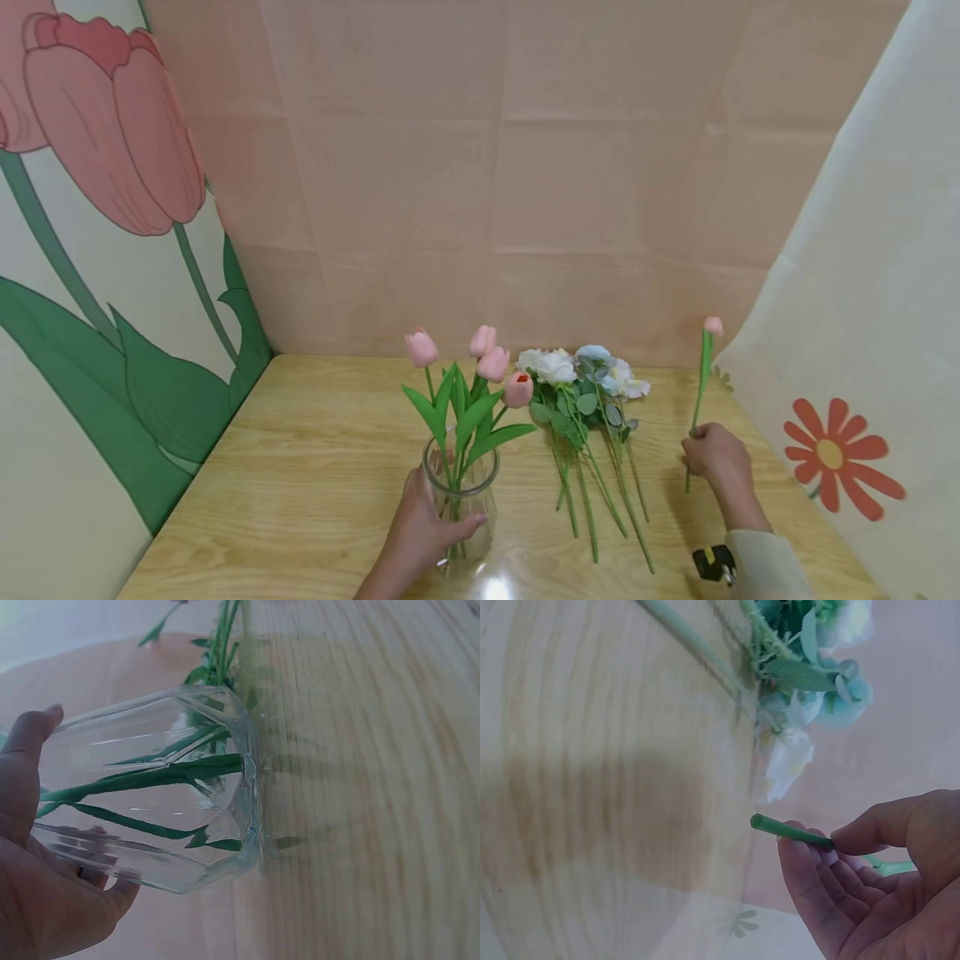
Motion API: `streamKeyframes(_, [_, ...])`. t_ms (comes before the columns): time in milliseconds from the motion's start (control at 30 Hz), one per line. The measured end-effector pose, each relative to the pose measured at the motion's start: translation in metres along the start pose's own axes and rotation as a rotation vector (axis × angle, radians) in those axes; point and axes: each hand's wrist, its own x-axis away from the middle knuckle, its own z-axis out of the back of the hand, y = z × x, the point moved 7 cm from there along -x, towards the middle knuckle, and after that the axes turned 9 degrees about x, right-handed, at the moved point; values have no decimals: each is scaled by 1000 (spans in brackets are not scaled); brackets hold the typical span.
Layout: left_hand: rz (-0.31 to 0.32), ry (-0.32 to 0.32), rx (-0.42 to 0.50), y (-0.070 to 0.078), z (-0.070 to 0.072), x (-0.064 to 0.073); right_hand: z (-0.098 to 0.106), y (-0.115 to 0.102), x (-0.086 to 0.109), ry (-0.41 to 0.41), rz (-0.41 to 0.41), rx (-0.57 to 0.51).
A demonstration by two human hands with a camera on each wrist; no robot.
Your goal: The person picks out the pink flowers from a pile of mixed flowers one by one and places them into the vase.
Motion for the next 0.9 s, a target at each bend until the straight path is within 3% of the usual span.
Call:
streamKeyframes(200, [26, 10, 0, -1, 0, 0, 8, -12, 6, 21, 23, -35])
streamKeyframes(900, [4, 3, 8, 0, 0, 0, 23, -40, 30, 17, 58, -106])
